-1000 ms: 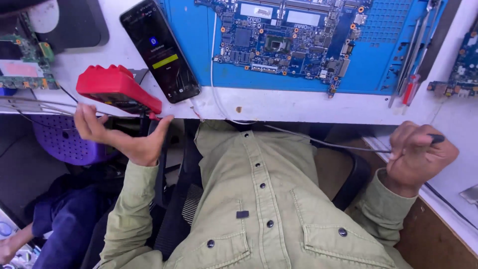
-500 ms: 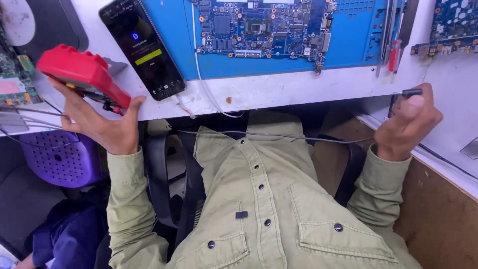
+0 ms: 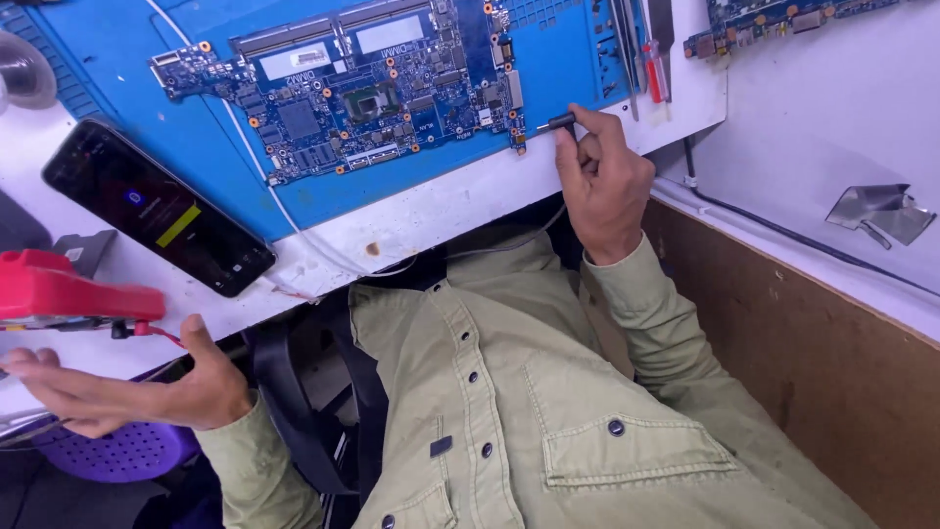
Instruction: The person uses a multimeter to test a blue circuit board on a workbench. They connect the multimeter probes to various points on the board, flip the board over to test the other side, and then flip it back to continue testing.
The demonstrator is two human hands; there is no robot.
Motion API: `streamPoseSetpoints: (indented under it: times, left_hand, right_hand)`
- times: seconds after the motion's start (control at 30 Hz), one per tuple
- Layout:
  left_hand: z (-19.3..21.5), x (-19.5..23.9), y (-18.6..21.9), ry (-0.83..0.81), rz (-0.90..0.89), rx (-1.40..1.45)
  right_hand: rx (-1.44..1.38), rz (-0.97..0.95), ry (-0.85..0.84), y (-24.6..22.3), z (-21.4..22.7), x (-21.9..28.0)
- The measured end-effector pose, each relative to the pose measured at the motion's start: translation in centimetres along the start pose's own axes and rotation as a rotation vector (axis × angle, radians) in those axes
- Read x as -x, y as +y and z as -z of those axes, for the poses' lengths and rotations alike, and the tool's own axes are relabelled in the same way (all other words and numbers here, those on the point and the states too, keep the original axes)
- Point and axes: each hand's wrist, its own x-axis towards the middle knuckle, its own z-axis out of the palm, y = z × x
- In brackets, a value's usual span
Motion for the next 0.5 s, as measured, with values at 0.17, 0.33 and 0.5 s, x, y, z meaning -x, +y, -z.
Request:
streamPoseSetpoints:
  times: [0.17,0.33,0.5]
  left_hand:
    - [2.7,-0.1,6.2,0.106,-0.204,0.068]
    - [0.6,-0.3,8.7,0.095,-0.562,0.268]
    - [-1.1,-4.4,20.0,-0.662,-0.678,0.045]
  right_hand:
    - [-0.028,0.023,0.006,-0.4,-0.4,0.1]
    - [-0.034,0.034,0.027,-0.8,-0.7,0.4]
    - [-0.035,0.007,0.087,-1.3,-0.8,0.5]
